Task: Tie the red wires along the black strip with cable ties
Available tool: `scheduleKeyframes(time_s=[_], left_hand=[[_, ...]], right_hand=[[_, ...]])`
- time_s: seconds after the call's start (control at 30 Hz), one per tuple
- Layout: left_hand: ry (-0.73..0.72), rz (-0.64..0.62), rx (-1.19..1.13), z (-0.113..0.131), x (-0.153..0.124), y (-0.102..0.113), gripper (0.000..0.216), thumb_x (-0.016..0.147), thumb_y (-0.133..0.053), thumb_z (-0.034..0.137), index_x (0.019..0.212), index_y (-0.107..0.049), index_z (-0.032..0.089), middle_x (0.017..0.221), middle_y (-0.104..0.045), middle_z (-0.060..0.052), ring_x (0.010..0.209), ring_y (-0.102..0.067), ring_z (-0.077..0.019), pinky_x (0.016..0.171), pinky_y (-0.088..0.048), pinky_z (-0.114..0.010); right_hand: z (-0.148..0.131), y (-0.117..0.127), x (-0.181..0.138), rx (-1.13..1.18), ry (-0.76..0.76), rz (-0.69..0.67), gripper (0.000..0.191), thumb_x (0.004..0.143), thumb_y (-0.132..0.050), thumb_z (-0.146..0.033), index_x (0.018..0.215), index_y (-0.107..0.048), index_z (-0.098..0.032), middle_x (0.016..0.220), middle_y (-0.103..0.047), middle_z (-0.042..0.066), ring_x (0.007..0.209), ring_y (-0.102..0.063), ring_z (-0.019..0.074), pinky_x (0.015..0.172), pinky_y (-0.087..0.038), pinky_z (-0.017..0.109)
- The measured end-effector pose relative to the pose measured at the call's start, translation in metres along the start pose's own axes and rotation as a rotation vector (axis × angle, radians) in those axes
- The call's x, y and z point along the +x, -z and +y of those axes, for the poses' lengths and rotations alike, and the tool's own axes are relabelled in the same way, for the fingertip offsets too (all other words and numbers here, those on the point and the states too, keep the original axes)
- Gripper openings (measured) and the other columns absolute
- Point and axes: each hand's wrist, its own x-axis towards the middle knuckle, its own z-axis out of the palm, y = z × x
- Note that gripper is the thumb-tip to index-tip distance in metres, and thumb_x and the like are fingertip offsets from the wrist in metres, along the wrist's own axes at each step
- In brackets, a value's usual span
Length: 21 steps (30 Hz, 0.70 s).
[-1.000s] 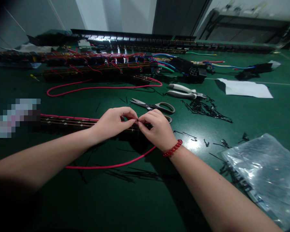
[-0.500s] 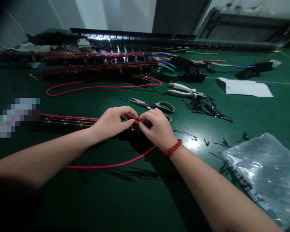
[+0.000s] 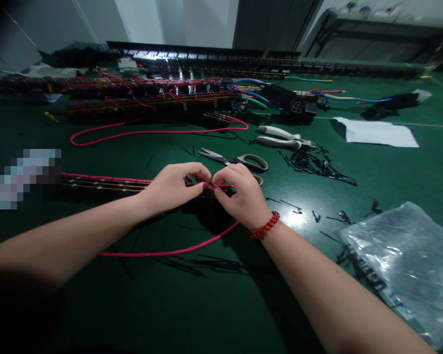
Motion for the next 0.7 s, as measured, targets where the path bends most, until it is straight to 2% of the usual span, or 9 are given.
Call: scheduleKeyframes(time_s=[0.33,0.7], left_hand=[[-0.004,0.0,-0.001,-0.0001,0.0002,-0.0007,0.019,0.079,-0.056,0.013,0.091,-0.068,0.022,0.092,-0.075,0.003,0.088,-0.068,-0.0136,0.081,-0.049,-0.027],[0.011,-0.011,0.045,0.0009,-0.0004,0.0002,0.016,0.081,-0.057,0.019,0.091,-0.07,0.023,0.092,-0.075,0.003,0.085,-0.068,-0.0151,0.077,-0.049,-0.027]], right_hand=[[-0.0037,0.0005,0.0015,-0.002,0.004,0.022,0.009,0.084,-0.064,-0.013,0.082,-0.061,-0.021,0.081,-0.066,0.003,0.08,-0.061,0.0199,0.075,-0.05,0.036],[-0.0054,0.0035,0.0011,0.021,-0.018,-0.002,0.006,0.086,-0.062,-0.017,0.083,-0.064,-0.023,0.083,-0.068,0.004,0.082,-0.063,0.0211,0.076,-0.05,0.038]])
